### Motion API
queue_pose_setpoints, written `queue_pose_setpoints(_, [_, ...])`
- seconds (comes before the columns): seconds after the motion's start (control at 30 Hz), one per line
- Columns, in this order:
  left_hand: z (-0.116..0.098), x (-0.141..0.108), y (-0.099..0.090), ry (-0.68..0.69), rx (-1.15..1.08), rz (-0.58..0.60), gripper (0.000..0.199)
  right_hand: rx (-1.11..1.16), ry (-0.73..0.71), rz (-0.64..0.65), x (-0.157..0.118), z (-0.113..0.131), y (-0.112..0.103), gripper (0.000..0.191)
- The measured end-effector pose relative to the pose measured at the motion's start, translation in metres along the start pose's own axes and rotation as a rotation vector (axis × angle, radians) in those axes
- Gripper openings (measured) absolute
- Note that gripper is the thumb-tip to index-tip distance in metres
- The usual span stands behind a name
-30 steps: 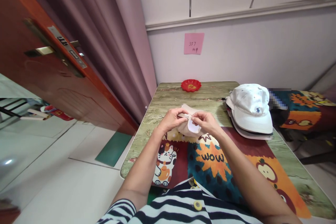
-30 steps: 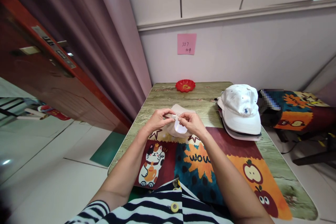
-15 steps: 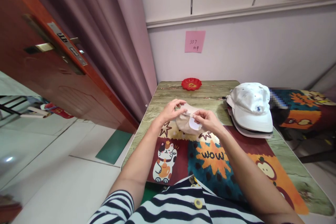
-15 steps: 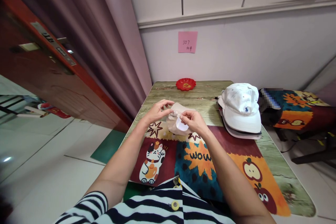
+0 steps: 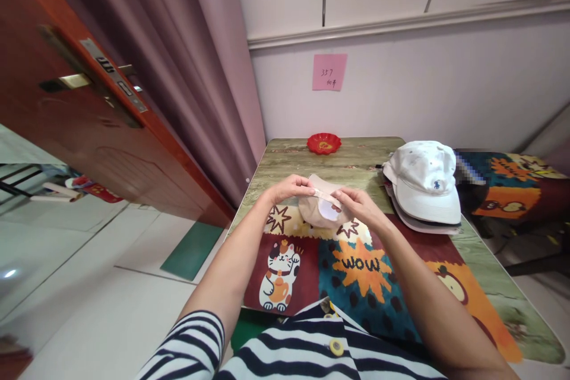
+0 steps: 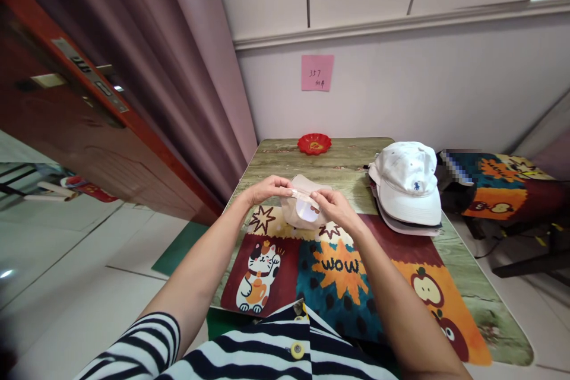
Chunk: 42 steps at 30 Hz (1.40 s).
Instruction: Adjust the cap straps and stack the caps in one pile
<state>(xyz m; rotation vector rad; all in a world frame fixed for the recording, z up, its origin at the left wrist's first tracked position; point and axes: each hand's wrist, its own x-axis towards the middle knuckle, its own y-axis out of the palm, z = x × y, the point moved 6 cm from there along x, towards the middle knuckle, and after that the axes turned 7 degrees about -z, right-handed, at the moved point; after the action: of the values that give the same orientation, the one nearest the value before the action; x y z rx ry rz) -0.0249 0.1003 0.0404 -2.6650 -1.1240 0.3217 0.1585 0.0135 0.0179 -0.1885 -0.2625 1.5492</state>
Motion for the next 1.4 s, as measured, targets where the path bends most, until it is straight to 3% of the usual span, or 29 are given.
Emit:
queue_pose_setpoints(0.23, [0.0, -0.006, -0.004, -0.005, -0.035, -0.02, 0.033, 0.1, 0.025, 0.189, -0.013, -0.008, 0.004, 0.048])
queue_pose_setpoints(0.57, [0.006, -0.007, -0.003, 0.005, -0.118, -0.094, 0.034, 0.179, -0.005, 0.064, 0.001, -0.011, -0.008, 0.042])
queue_pose_setpoints(0.7, [0.008, -0.005, 0.004, 0.002, -0.11, -0.083, 0.036, 0.187, 0.033, 0.081, 0.002, -0.005, -0.002, 0.045])
queue_pose_setpoints(0.83, [0.0, 0.0, 0.014, 0.025, -0.038, -0.093, 0.039, 0.098, -0.036, 0.047, 0.009, 0.009, 0.007, 0.042])
queue_pose_setpoints(0.93, [-0.015, -0.003, 0.014, 0.163, 0.069, -0.219, 0.038, 0.098, -0.049, -0.021, 0.016, 0.009, 0.01, 0.041])
queue_pose_setpoints(1.03, [-0.031, -0.015, 0.013, 0.361, 0.322, -0.411, 0.038, 0.127, -0.031, -0.035, 0.019, 0.003, 0.011, 0.038])
queue_pose_setpoints(1.1, [-0.036, -0.023, 0.018, 0.417, 0.5, -0.497, 0.03, 0.127, -0.035, -0.04, 0.018, 0.001, 0.011, 0.037])
queue_pose_setpoints(1.2, [-0.033, -0.031, 0.027, 0.348, 0.596, -0.563, 0.032, 0.13, -0.041, -0.051, 0.017, 0.001, 0.012, 0.036])
queue_pose_setpoints(1.27, [-0.029, -0.037, 0.026, 0.271, 0.565, -0.671, 0.038, 0.129, -0.053, -0.045, 0.016, 0.004, 0.014, 0.036])
queue_pose_setpoints(1.33, [-0.022, -0.044, 0.021, 0.201, 0.474, -0.811, 0.043, 0.107, -0.085, -0.044, 0.015, 0.007, 0.016, 0.035])
queue_pose_setpoints(1.4, [-0.011, -0.046, 0.019, 0.122, 0.279, -0.844, 0.045, 0.073, -0.138, -0.051, 0.015, 0.01, 0.017, 0.033])
